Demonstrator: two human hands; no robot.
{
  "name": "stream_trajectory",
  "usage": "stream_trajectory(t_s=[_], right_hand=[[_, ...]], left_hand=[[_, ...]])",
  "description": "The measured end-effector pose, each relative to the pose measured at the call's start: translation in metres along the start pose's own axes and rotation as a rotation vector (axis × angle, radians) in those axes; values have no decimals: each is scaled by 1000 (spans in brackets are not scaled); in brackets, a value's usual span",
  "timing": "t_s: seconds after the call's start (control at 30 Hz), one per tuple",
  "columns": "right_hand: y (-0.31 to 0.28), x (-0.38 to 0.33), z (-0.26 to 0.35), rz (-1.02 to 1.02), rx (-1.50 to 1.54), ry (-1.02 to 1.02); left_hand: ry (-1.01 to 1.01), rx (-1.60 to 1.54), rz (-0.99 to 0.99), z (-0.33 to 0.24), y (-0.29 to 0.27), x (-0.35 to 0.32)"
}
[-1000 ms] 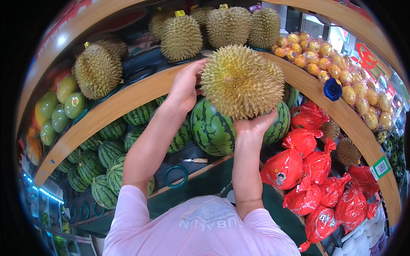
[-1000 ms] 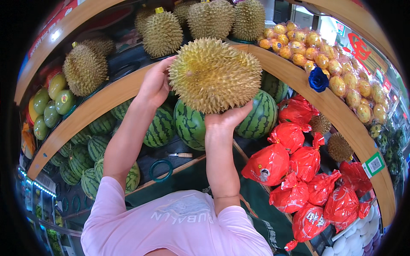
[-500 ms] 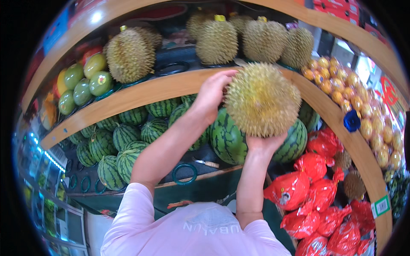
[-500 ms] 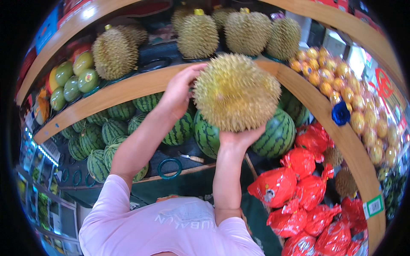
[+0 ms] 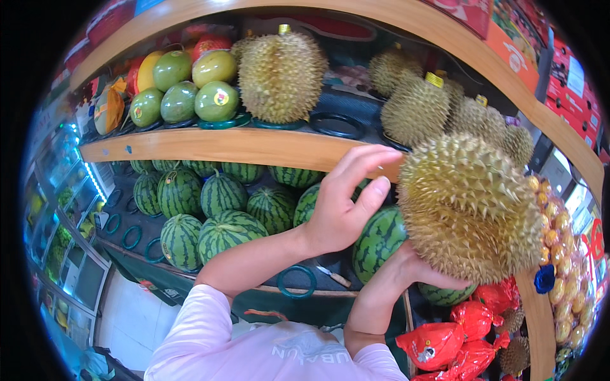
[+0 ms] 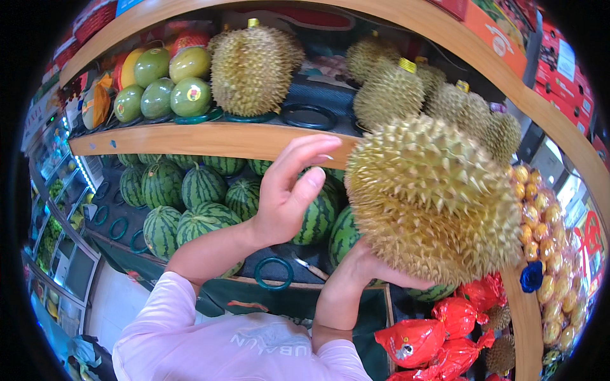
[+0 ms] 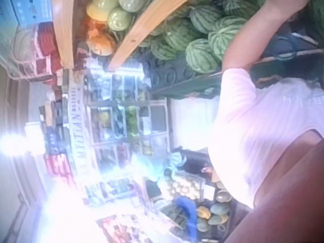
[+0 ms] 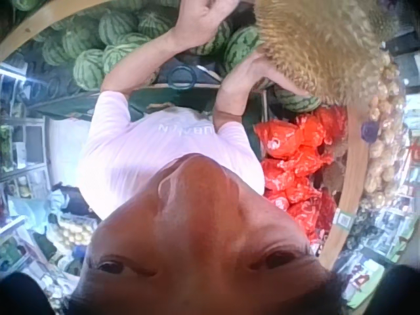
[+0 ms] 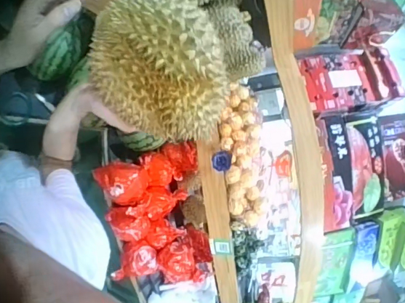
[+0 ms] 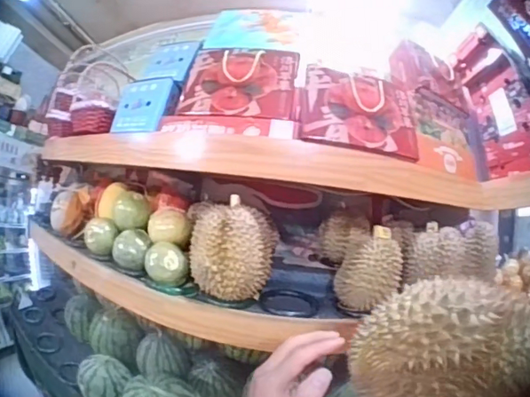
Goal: The person picks up durians from a shelf, moves them between different display areas, and cuts into the skin of a durian using a knife. They then place a durian on the floor.
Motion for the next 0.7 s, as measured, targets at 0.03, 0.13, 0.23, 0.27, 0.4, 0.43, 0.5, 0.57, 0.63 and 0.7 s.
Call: stream_trajectory(t_s=[0.03, 0.13, 0.23, 0.27, 0.4, 0.43, 0.5, 0.57, 0.63, 0.7], right_hand=[[3, -6, -3, -12, 7, -37], [16, -25, -8, -113, 21, -96], [23, -38, -27, -58, 220, 88], [18, -35, -40, 176, 427, 170], [11, -50, -68, -53, 515, 262], [0, -58, -65, -389, 359, 197], [-30, -34, -64, -197, -129, -293], [5, -48, -70, -166, -27, -202], [19, -51, -81, -148, 36, -183], [23, -40, -83, -127, 6, -235]], left_hand=[[47, 57, 23, -3, -7, 1], [89, 141, 45, -3, -33, -2], [78, 137, 52, 2, -54, -5], [76, 122, 47, 4, -58, -5], [145, 155, 89, 3, -67, 1], [178, 179, 82, 2, -67, 6], [246, 225, 64, 2, -66, 14], [273, 347, 22, 22, -78, 14], [199, 561, 100, 64, -92, 18], [190, 760, 182, 110, -92, 30]])
Point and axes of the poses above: each hand's wrist, its own x-axis towards the middle knuckle, its own y-axis out of the palm, z = x × y, the point moved 8 cm from there along x, towards the middle knuckle, and after that the axes turned 11 degrees about -x, right-handed, at the moved point
